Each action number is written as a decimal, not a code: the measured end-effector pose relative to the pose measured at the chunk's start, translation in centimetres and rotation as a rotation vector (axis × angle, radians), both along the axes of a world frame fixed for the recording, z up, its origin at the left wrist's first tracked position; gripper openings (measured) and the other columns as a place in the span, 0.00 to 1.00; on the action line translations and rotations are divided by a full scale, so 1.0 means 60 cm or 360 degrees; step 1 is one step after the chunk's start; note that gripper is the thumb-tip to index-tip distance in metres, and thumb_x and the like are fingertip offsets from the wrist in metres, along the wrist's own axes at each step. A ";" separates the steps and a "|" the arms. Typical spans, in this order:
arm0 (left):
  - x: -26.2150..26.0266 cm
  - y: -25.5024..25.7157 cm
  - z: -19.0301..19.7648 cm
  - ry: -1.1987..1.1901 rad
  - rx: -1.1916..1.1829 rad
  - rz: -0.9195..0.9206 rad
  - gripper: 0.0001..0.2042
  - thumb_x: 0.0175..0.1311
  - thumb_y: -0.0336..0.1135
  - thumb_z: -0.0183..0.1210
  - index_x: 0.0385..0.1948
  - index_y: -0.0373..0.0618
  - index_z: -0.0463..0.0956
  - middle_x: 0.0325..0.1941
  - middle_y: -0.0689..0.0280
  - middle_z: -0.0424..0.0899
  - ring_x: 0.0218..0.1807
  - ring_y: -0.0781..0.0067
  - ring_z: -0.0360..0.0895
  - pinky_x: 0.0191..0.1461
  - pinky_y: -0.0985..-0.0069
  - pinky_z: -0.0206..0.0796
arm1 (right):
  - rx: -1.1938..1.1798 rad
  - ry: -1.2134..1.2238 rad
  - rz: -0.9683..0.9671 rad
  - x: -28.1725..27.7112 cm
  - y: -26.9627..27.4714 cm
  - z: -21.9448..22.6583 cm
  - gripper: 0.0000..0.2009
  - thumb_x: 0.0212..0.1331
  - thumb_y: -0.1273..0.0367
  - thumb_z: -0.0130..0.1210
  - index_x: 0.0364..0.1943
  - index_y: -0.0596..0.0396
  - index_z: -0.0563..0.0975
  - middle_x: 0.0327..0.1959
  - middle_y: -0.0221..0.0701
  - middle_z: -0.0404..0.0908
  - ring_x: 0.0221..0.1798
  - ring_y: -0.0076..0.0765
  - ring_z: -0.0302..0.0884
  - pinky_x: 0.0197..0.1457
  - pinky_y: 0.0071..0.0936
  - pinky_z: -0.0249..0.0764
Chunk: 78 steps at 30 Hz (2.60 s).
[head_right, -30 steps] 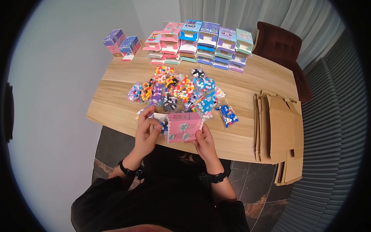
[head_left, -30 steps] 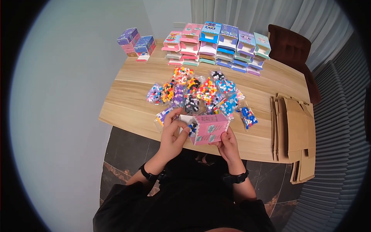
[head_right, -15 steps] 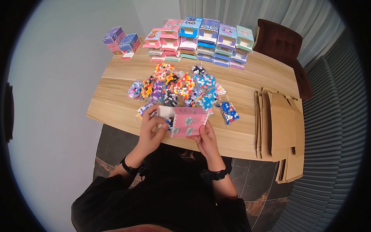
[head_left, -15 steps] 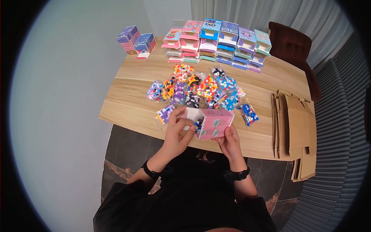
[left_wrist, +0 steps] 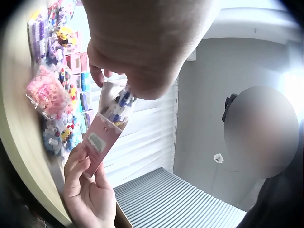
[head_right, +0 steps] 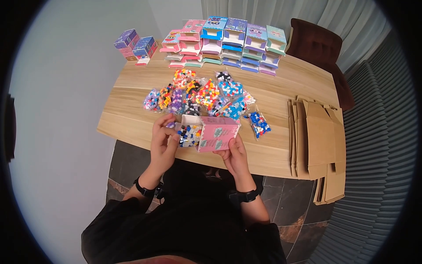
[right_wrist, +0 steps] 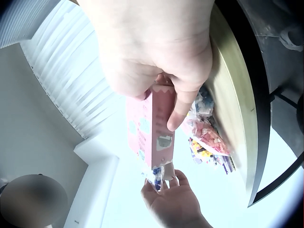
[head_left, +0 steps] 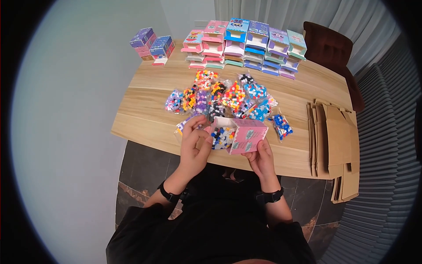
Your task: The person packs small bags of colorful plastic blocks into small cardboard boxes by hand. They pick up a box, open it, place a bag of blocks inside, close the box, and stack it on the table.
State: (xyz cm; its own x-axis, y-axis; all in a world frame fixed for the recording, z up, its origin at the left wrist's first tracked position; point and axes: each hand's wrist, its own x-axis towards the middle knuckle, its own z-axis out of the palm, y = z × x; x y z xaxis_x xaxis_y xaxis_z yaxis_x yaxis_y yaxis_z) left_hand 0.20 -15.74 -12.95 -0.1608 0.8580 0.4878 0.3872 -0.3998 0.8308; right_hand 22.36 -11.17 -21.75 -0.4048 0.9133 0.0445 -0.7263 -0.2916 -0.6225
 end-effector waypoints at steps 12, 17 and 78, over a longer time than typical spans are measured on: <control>-0.117 0.053 0.019 -0.0860 -0.0235 0.0189 0.03 0.72 0.28 0.51 0.37 0.42 0.72 0.35 0.73 0.75 0.35 0.90 0.68 0.38 0.88 0.60 | -0.0154 0.0129 -0.0079 0.004 0.003 0.000 0.18 0.74 0.61 0.40 0.62 0.54 0.64 0.54 0.36 0.78 0.51 0.37 0.81 0.48 0.35 0.83; -0.165 0.140 0.050 -0.0444 -0.0155 0.0261 0.03 0.70 0.28 0.53 0.38 0.39 0.73 0.40 0.69 0.77 0.36 0.87 0.72 0.39 0.86 0.65 | -0.0169 0.0164 -0.0012 0.005 0.005 -0.001 0.18 0.75 0.60 0.40 0.61 0.55 0.65 0.54 0.37 0.78 0.50 0.38 0.82 0.47 0.35 0.84; -0.135 0.248 0.009 0.1130 -0.0079 -0.0072 0.12 0.57 0.30 0.61 0.42 0.40 0.75 0.46 0.54 0.79 0.51 0.48 0.75 0.54 0.61 0.68 | -0.0113 0.0139 0.0013 0.003 -0.001 0.011 0.18 0.74 0.60 0.40 0.61 0.56 0.65 0.51 0.36 0.78 0.45 0.34 0.81 0.44 0.31 0.80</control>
State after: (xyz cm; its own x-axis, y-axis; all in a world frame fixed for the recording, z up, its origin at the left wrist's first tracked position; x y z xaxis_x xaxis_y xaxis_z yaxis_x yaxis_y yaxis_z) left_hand -7.90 -0.83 -12.40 0.2179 0.8801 0.4219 0.8254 -0.3968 0.4015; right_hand 22.55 -11.21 -21.07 -0.4095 0.9122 0.0151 -0.7744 -0.3388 -0.5344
